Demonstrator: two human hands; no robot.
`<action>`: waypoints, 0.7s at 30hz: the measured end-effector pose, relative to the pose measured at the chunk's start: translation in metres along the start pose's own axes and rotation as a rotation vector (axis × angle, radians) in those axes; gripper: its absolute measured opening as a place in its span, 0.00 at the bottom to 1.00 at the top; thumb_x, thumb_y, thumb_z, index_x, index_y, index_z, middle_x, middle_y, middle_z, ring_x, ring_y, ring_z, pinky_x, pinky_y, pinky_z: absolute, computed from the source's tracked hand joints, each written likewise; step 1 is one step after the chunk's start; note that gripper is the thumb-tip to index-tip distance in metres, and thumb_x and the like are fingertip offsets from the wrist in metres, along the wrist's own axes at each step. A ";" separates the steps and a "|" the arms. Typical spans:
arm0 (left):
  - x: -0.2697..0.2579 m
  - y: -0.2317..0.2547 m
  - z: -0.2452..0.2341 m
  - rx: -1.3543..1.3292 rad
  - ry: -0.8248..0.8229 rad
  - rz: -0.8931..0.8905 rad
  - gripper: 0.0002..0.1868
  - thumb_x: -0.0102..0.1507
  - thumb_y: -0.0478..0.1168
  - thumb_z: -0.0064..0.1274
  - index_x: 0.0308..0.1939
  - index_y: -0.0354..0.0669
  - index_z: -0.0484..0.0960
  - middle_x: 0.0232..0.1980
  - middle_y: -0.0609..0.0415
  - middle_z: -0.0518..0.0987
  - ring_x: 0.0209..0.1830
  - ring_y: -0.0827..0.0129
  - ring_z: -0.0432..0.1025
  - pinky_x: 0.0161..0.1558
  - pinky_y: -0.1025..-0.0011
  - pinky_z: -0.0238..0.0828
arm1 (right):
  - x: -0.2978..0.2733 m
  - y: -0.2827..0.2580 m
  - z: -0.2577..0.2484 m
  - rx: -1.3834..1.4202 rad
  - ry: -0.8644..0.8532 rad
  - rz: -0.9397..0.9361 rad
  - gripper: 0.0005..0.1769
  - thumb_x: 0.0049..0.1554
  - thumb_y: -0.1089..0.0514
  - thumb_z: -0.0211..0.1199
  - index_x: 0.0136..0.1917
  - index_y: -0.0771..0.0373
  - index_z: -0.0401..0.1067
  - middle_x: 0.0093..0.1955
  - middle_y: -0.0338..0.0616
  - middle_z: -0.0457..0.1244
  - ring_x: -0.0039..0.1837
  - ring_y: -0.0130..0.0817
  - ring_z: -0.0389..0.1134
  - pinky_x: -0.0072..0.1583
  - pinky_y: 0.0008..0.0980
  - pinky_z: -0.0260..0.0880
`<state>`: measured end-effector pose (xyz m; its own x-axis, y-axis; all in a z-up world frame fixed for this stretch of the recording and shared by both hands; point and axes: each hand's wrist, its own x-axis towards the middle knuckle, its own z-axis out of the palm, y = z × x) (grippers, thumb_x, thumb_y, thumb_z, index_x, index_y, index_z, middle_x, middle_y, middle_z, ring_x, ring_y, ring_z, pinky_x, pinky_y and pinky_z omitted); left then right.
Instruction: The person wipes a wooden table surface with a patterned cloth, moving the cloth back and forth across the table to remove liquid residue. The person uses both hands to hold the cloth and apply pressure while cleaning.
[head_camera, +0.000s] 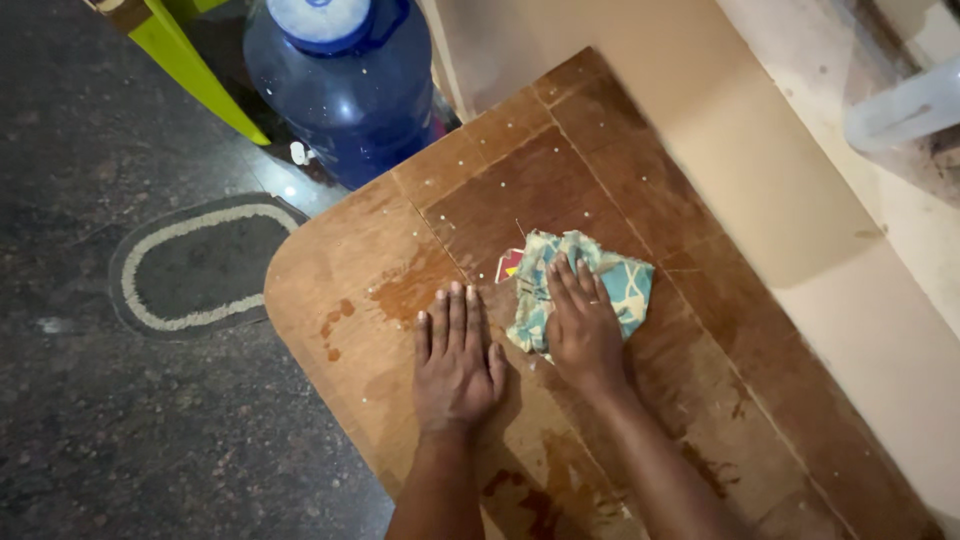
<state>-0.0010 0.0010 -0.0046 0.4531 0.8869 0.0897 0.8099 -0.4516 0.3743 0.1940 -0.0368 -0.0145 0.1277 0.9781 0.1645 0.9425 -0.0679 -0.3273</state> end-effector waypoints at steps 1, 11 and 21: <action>0.000 0.001 0.001 -0.001 -0.007 -0.003 0.39 0.64 0.51 0.40 0.77 0.38 0.58 0.81 0.43 0.57 0.82 0.54 0.49 0.78 0.52 0.38 | -0.004 0.000 -0.002 -0.003 -0.001 0.012 0.30 0.59 0.61 0.51 0.74 0.68 0.63 0.79 0.58 0.55 0.80 0.59 0.52 0.77 0.54 0.49; 0.000 0.000 -0.002 -0.036 0.001 0.006 0.39 0.63 0.50 0.42 0.77 0.37 0.59 0.81 0.42 0.57 0.82 0.54 0.49 0.79 0.53 0.37 | 0.008 -0.006 0.005 0.025 0.019 -0.058 0.25 0.64 0.64 0.50 0.73 0.70 0.65 0.78 0.59 0.57 0.81 0.58 0.53 0.78 0.53 0.51; 0.000 0.002 0.004 -0.021 0.006 -0.009 0.39 0.64 0.51 0.42 0.78 0.38 0.59 0.81 0.43 0.57 0.82 0.54 0.49 0.78 0.53 0.37 | 0.050 -0.016 0.029 0.053 -0.034 -0.133 0.23 0.67 0.62 0.47 0.72 0.70 0.66 0.78 0.57 0.57 0.82 0.57 0.52 0.80 0.52 0.49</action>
<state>0.0019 0.0003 -0.0071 0.4436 0.8916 0.0914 0.8061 -0.4415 0.3941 0.1765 0.0186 -0.0286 -0.0090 0.9840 0.1781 0.9325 0.0726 -0.3539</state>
